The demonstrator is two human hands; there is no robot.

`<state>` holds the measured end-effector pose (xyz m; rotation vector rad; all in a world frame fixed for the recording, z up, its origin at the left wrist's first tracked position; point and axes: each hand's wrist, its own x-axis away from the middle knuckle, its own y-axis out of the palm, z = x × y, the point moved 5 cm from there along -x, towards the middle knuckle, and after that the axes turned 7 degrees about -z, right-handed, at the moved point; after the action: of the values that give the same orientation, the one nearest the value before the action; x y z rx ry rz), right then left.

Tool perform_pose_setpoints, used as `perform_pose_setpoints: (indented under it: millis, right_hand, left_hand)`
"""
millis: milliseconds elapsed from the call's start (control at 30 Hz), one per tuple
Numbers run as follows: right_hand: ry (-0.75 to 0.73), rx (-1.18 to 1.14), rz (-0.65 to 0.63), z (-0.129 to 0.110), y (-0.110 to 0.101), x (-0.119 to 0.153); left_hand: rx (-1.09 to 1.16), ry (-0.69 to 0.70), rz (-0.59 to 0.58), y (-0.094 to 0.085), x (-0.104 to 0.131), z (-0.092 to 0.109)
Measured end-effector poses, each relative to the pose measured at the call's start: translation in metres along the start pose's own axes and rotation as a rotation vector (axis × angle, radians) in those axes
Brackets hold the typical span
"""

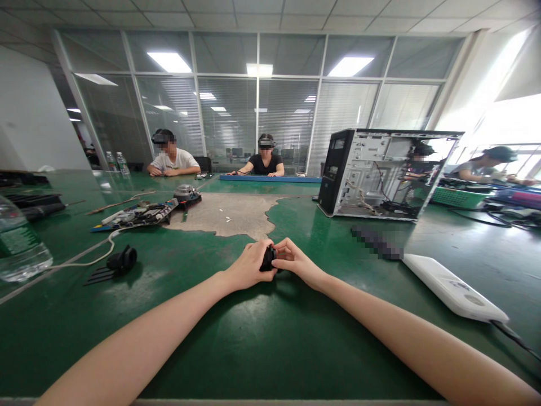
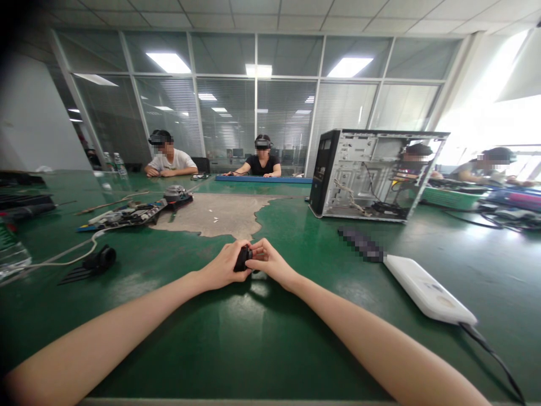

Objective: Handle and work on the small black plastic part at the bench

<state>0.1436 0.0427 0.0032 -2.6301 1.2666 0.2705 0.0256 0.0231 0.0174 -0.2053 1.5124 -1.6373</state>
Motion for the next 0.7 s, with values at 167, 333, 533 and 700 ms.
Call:
perform_pose_setpoints:
  millis: [167,333,533,700]
  right_hand:
    - [0.009,0.013,0.022,0.0033,-0.0009,-0.0005]
    - [0.024,0.023,0.023,0.0069,-0.0021,-0.001]
    - [0.026,0.049,0.01,0.0057,-0.0018,-0.0016]
    - [-0.008,0.051,-0.008,0.0,0.0003,-0.0008]
  left_hand:
    - [0.003,0.001,0.001,0.001,-0.0001,-0.0014]
    - [-0.003,-0.004,-0.001,0.0019,-0.0009,-0.0024]
    - [0.004,0.002,0.0,0.0001,-0.0004,-0.0004]
    - [0.011,-0.011,-0.001,0.0002,-0.0003,-0.0002]
